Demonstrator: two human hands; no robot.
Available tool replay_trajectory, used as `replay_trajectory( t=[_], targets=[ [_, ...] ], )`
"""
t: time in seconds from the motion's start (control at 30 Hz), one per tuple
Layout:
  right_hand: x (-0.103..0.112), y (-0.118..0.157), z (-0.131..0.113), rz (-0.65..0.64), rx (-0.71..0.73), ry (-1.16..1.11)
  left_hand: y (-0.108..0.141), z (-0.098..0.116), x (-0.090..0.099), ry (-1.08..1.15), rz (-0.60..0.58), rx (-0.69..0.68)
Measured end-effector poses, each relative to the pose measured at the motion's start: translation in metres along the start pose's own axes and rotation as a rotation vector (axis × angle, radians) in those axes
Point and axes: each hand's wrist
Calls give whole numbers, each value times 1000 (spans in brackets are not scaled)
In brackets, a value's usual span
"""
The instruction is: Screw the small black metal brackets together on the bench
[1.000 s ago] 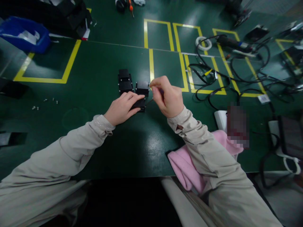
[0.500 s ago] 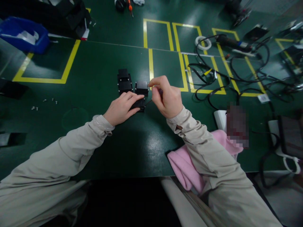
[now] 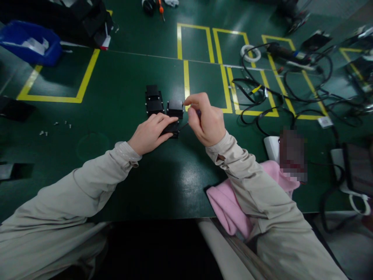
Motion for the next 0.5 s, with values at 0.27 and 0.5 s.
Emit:
replay_trajectory(
  t=[0.27, 0.5],
  targets=[
    [-3, 0, 3, 10, -2, 2, 0, 0, 0, 1, 3, 0],
    [-6, 2, 3, 41, 8, -3, 0, 0, 0, -9, 0, -5]
  ],
)
Point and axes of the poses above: each hand's wrist, its own y-axis away from the middle knuckle, its own x-axis out of the back of the hand, z = x × y, and after that the axes turned 12 degrees about y, right-handed
